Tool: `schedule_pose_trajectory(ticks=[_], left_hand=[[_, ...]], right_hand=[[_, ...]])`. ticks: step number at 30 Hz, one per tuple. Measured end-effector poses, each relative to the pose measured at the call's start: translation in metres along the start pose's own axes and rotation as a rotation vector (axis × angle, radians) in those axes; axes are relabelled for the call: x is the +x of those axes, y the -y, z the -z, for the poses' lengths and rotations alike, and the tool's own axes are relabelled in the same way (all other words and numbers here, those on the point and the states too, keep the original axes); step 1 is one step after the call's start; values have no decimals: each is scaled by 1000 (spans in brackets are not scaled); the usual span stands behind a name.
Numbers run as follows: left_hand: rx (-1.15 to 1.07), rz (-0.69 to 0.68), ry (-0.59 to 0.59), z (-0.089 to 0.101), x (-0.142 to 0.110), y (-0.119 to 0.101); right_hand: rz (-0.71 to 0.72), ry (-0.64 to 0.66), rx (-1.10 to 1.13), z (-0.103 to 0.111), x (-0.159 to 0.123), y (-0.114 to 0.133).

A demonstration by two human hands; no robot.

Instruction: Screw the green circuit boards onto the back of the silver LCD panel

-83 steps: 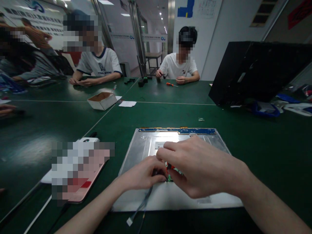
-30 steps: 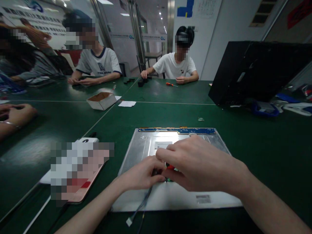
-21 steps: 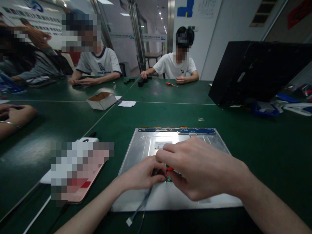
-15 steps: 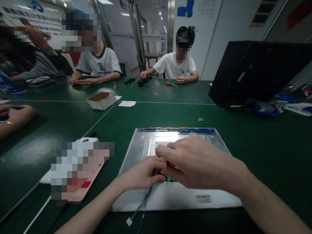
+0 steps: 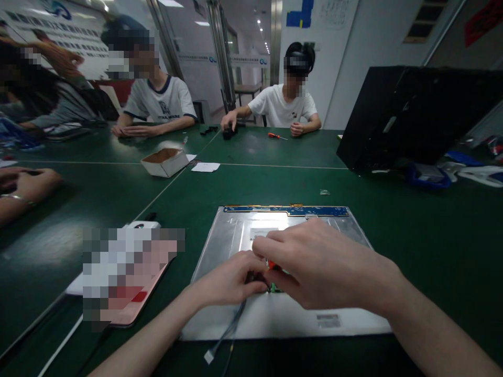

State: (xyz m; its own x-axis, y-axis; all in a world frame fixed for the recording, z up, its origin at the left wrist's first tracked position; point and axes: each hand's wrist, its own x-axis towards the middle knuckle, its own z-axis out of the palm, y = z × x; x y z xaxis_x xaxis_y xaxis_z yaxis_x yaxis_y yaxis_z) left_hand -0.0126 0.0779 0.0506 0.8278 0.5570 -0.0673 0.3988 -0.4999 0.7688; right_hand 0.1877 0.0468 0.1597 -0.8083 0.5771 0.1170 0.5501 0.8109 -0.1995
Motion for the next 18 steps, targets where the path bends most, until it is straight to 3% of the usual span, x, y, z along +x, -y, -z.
schedule_pose_trajectory(ticks=[4, 11, 18], left_hand=[[12, 36, -3, 1, 0, -1], [-4, 54, 42, 1, -1, -2], [22, 1, 4, 3, 0, -6]], right_hand=[[-45, -1, -28, 0, 0, -1], [18, 24, 56, 4, -1, 1], [-28, 19, -19, 1, 0, 1]])
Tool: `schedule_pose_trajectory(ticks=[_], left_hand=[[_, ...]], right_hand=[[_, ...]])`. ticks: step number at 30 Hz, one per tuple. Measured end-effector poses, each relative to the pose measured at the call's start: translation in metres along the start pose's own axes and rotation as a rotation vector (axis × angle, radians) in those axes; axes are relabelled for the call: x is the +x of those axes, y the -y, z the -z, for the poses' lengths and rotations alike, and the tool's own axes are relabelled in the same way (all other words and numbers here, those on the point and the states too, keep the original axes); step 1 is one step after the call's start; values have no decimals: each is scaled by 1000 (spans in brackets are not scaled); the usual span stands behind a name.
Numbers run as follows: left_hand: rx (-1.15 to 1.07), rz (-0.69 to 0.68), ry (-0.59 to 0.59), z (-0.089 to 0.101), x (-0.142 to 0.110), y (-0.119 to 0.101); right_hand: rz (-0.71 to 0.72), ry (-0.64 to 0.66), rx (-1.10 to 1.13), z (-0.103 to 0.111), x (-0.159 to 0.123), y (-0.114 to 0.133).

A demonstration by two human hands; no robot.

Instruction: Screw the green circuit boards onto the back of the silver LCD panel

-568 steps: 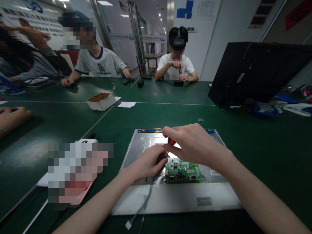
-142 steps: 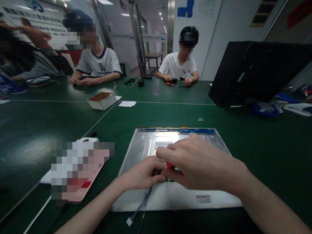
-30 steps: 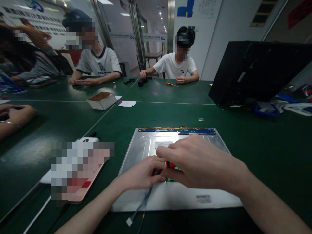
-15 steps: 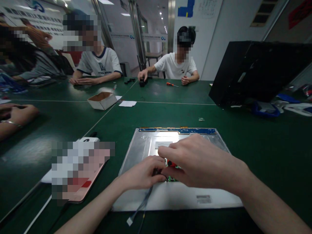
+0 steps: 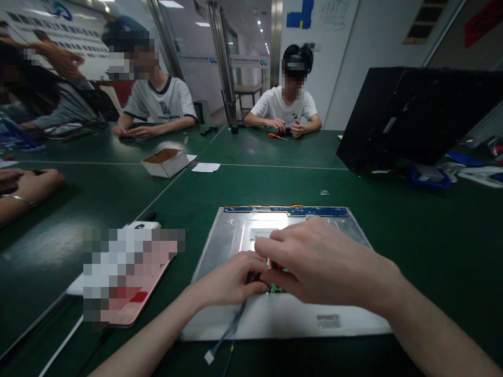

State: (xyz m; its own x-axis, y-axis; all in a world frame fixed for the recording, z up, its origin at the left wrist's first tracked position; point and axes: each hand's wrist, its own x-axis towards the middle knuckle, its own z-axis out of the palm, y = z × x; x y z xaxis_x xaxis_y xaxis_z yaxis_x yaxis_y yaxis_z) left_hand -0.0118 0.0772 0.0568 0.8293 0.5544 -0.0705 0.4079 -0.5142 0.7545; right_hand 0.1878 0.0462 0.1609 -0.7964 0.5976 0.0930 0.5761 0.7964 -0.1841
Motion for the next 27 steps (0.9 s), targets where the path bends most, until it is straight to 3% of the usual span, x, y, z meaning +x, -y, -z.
schedule_pose_trajectory(ticks=[8, 16, 27], left_hand=[[-18, 12, -1, -4, -1, 4], [7, 11, -10, -2, 1, 0], [-21, 17, 2, -2, 0, 3]], right_hand=[[45, 15, 59, 4, -1, 1], [10, -37, -24, -2, -1, 0], [35, 38, 67, 5, -1, 2]])
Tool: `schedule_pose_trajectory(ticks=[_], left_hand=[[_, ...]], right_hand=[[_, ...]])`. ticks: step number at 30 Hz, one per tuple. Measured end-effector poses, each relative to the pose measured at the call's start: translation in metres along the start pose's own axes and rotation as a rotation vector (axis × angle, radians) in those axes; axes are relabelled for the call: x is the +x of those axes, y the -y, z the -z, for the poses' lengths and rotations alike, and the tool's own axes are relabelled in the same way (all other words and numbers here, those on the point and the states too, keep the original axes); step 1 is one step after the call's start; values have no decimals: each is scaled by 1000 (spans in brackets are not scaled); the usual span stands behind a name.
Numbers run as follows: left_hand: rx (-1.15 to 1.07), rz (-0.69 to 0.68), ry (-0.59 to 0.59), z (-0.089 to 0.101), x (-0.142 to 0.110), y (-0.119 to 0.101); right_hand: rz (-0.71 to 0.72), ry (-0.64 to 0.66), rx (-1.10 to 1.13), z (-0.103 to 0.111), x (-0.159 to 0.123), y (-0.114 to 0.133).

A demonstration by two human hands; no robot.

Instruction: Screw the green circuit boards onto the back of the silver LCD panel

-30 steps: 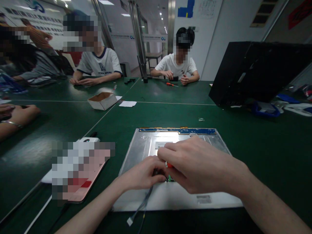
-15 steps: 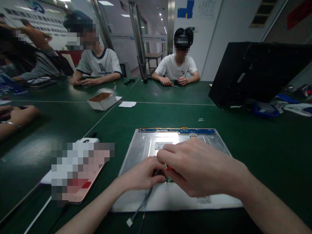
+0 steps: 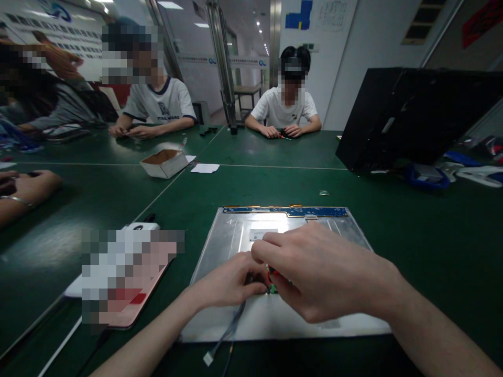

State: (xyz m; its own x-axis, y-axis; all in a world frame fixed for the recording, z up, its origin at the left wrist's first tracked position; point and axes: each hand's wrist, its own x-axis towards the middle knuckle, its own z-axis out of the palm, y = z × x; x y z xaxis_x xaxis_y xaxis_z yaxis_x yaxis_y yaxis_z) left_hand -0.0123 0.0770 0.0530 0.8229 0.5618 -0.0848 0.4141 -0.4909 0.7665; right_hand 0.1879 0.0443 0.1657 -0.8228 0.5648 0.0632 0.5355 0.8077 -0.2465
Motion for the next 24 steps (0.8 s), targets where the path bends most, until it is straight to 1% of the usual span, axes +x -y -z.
schedule_pose_trajectory(ticks=[7, 15, 19, 24], left_hand=[[25, 0, 4, 2, 1, -3], [29, -9, -10, -2, 1, 2], [15, 5, -2, -1, 0, -2], [8, 5, -3, 1, 0, -3]], right_hand=[[-25, -66, -82, -6, 1, -3], [22, -37, -13, -2, -1, -2], [11, -27, -4, -3, -1, -1], [-33, -63, -67, -7, 1, -2]])
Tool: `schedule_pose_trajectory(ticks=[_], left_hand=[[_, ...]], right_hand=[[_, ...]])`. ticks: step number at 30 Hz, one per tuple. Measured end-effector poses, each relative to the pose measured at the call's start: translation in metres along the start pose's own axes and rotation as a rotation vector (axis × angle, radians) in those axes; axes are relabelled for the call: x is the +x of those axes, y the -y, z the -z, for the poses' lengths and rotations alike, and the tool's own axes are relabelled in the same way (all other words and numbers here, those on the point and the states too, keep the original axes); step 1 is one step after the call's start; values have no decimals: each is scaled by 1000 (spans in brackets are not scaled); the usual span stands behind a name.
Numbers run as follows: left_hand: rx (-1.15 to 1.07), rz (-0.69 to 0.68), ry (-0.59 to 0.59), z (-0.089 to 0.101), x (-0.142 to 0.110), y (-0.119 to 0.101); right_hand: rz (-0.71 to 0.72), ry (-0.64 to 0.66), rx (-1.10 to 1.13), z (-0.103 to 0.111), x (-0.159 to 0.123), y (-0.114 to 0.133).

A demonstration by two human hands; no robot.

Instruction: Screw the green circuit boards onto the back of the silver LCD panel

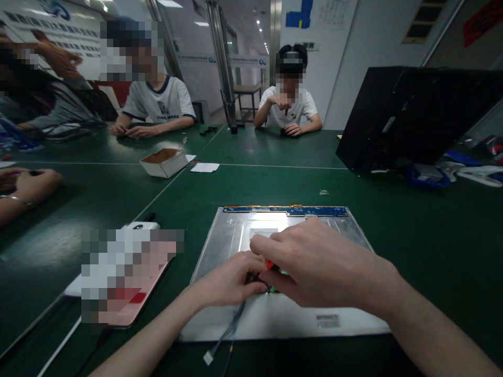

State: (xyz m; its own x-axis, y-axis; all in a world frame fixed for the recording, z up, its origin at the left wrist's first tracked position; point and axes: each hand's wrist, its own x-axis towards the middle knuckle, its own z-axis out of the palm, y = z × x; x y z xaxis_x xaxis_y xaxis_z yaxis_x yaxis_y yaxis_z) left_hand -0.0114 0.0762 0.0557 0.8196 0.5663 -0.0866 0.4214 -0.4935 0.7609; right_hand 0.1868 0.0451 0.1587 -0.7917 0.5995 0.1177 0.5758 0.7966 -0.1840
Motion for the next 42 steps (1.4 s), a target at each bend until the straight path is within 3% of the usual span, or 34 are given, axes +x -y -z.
schedule_pose_trajectory(ticks=[9, 21, 30, 38, 42], left_hand=[[19, -4, -2, -2, 0, 1], [25, -15, -4, 0, 0, -1], [-22, 15, 19, -2, 0, 2], [3, 29, 19, -1, 0, 2], [-5, 32, 17, -1, 1, 3]], right_hand=[[57, 23, 73, 6, -1, 0], [6, -9, -47, -1, 0, -1], [50, 16, 67, 5, -1, -1], [13, -20, -34, -1, -1, 0], [26, 0, 18, 2, 0, -1]])
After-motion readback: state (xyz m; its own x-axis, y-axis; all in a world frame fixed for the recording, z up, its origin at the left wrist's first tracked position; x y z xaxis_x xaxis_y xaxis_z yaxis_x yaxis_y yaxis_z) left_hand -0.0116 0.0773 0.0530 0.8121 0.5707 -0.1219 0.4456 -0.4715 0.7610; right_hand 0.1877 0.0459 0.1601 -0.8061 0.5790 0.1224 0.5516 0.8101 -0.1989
